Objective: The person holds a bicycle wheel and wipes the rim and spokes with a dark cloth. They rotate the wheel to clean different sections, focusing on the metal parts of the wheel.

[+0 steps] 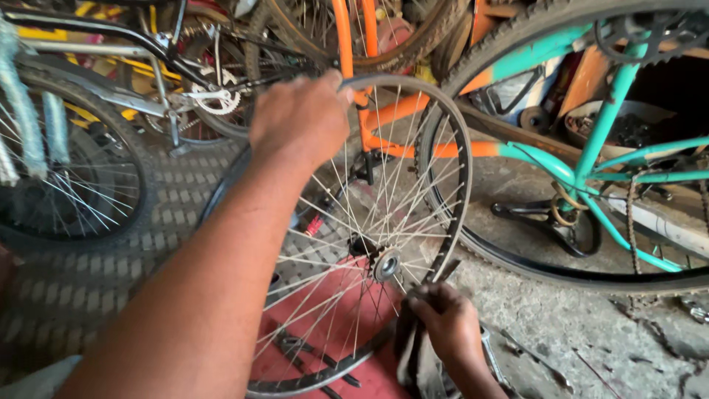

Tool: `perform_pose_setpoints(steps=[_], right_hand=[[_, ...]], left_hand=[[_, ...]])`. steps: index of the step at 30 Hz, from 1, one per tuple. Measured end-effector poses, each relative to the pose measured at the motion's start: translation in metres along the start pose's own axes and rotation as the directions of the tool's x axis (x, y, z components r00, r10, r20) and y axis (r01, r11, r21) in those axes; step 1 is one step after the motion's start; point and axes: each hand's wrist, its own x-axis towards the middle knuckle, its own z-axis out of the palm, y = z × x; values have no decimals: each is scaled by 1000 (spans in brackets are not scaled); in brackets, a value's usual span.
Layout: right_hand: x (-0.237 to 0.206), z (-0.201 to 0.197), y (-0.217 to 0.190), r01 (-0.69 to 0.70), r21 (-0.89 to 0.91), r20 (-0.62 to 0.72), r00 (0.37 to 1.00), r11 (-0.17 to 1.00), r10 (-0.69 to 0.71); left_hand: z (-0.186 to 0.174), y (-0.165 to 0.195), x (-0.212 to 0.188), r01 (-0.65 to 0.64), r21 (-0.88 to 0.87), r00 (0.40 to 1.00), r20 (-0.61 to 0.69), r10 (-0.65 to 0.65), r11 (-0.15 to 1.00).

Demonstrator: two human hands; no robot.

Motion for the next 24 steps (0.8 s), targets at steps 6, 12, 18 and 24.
perform_pose_setpoints(steps=[6, 12, 18, 24], right_hand=[[7, 20, -36, 351, -370, -137, 895, 860, -425], [-6, 23, -53, 614, -610, 151, 711, 501, -687], [-6, -7, -54, 683, -715, 609, 504, -149, -612], [-5, -7, -54, 708, -704, 675, 650, -44, -349]], left_hand=[[5, 7, 9, -68, 27, 992, -107, 71, 997], [9, 22, 13, -90, -33, 988, -126, 86, 995], [2, 34, 10, -109, 22, 980, -167, 112, 994], [2, 34, 6, -184, 59, 955, -225, 192, 981]])
